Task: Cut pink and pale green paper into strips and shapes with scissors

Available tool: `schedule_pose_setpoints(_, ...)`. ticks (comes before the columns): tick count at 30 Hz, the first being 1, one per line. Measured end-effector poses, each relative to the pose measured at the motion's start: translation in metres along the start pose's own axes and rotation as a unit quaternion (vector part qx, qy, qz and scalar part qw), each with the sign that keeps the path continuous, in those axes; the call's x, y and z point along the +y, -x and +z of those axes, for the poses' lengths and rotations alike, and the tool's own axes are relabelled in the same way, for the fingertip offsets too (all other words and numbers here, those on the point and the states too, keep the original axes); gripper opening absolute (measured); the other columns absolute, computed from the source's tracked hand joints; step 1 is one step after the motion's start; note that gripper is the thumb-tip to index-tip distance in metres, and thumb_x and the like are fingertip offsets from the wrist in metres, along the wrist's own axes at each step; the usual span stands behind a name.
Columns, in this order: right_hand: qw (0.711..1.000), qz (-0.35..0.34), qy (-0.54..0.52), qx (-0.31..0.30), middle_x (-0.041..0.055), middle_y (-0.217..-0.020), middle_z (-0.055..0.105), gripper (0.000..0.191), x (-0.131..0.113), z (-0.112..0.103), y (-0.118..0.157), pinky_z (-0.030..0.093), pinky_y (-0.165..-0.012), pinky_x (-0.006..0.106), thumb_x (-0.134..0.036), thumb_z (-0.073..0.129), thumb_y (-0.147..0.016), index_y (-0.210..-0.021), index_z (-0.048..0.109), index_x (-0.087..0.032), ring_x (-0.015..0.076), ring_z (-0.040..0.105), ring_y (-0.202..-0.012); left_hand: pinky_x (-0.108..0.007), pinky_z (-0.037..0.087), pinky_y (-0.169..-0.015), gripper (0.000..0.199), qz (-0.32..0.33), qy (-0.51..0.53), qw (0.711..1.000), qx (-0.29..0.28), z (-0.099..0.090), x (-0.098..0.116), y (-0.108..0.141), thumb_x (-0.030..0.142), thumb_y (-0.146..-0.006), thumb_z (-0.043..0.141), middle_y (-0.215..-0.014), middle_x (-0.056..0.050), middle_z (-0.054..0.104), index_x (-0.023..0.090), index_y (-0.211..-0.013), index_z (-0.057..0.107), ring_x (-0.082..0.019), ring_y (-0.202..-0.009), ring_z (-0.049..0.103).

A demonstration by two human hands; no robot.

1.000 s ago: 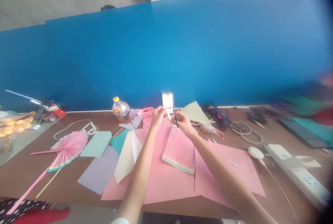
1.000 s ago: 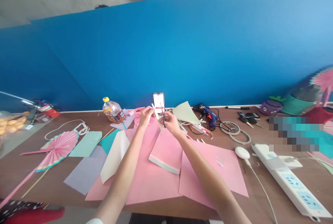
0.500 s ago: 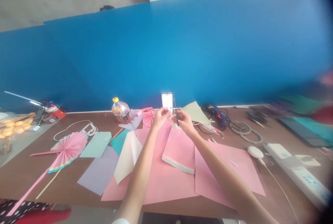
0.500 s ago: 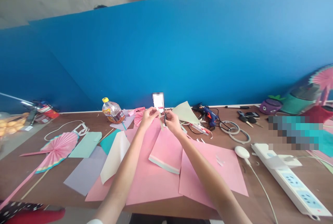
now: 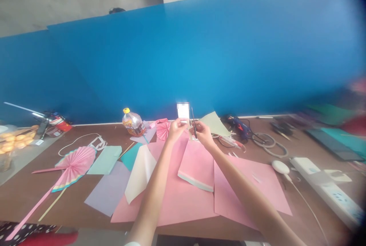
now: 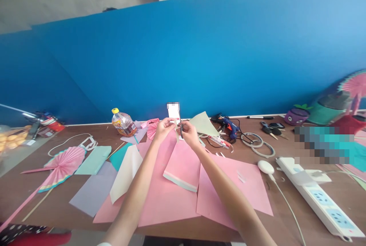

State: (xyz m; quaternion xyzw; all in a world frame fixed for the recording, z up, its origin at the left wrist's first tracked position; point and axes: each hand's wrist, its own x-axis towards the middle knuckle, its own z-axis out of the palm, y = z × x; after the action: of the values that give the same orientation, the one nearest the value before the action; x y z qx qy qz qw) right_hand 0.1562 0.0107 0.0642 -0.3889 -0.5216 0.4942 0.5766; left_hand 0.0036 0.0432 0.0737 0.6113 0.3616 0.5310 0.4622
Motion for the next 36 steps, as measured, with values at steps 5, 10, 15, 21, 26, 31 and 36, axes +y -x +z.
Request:
schedule_pose_setpoints(5,1.0,0.002,0.004,0.004,-0.0009,-0.066,0.063,0.039,0.003,-0.002,-0.002,0.039,-0.051,0.024,-0.033,0.072,-0.064,-0.096,0.059,-0.016,0.0104,0.049,-0.053,-0.027,0.053,-0.074,0.049,-0.015,0.005,0.998,-0.061,-0.003,0.0,0.001,0.028,-0.072,0.074,-0.099,-0.01,0.069,0.015,-0.117,0.061,-0.017,-0.084,0.066)
schedule_pose_setpoints(10,1.0,0.001,0.002,-0.004,0.0002,-0.07,0.064,0.039,0.003,-0.004,-0.002,0.037,-0.049,0.023,-0.032,0.073,-0.064,-0.096,0.058,-0.017,0.0103,0.049,-0.054,-0.029,0.055,-0.075,0.046,-0.004,0.01,0.997,-0.082,-0.006,-0.005,-0.001,0.028,-0.071,0.075,-0.131,-0.015,0.056,0.016,-0.114,0.063,-0.017,-0.089,0.066)
schedule_pose_setpoints(15,1.0,-0.001,-0.007,-0.013,0.0,-0.07,0.064,0.037,0.004,-0.004,-0.003,0.036,-0.049,0.023,-0.027,0.072,-0.064,-0.097,0.058,-0.017,0.0105,0.049,-0.054,-0.026,0.055,-0.071,0.046,0.002,-0.01,0.998,-0.07,-0.005,-0.003,0.0,0.026,-0.071,0.074,-0.138,-0.014,0.051,0.016,-0.115,0.064,-0.012,-0.08,0.064)
schedule_pose_setpoints(21,1.0,0.0,-0.007,-0.018,-0.0012,-0.066,0.062,0.038,0.004,-0.003,-0.002,0.035,-0.048,0.022,-0.026,0.072,-0.065,-0.098,0.057,-0.017,0.0098,0.048,-0.052,-0.024,0.054,-0.066,0.055,0.02,-0.023,0.999,-0.023,-0.005,0.0,0.001,0.023,-0.07,0.074,-0.145,-0.013,0.042,0.021,-0.124,0.061,-0.01,-0.077,0.062)
schedule_pose_setpoints(26,0.999,0.007,0.008,-0.033,0.0013,-0.071,0.066,0.038,0.002,-0.003,-0.001,0.039,-0.052,0.024,-0.03,0.073,-0.066,-0.098,0.058,-0.017,0.0134,0.056,-0.058,-0.023,0.053,-0.067,0.065,0.045,-0.017,0.999,0.007,-0.005,0.002,0.001,0.022,-0.07,0.074,-0.148,-0.012,0.038,0.026,-0.132,0.053,-0.007,-0.075,0.06)
schedule_pose_setpoints(31,0.996,0.035,0.046,-0.066,0.0018,-0.067,0.066,0.036,0.002,-0.004,0.0,0.043,-0.053,0.027,-0.031,0.072,-0.067,-0.098,0.059,-0.017,0.0148,0.058,-0.055,-0.023,0.053,-0.066,0.071,0.058,-0.021,0.997,0.044,-0.008,0.007,0.003,0.022,-0.071,0.073,-0.149,-0.012,0.037,0.03,-0.137,0.047,-0.008,-0.076,0.061)
schedule_pose_setpoints(36,0.991,0.044,0.082,-0.097,-0.0003,-0.06,0.062,0.033,0.002,-0.004,0.003,0.04,-0.049,0.026,-0.036,0.07,-0.07,-0.094,0.061,-0.016,0.0103,0.047,-0.047,-0.024,0.054,-0.067,0.075,0.08,-0.024,0.994,0.068,-0.015,0.013,0.003,0.024,-0.072,0.073,-0.152,-0.013,0.031,0.03,-0.14,0.043,-0.008,-0.076,0.062)
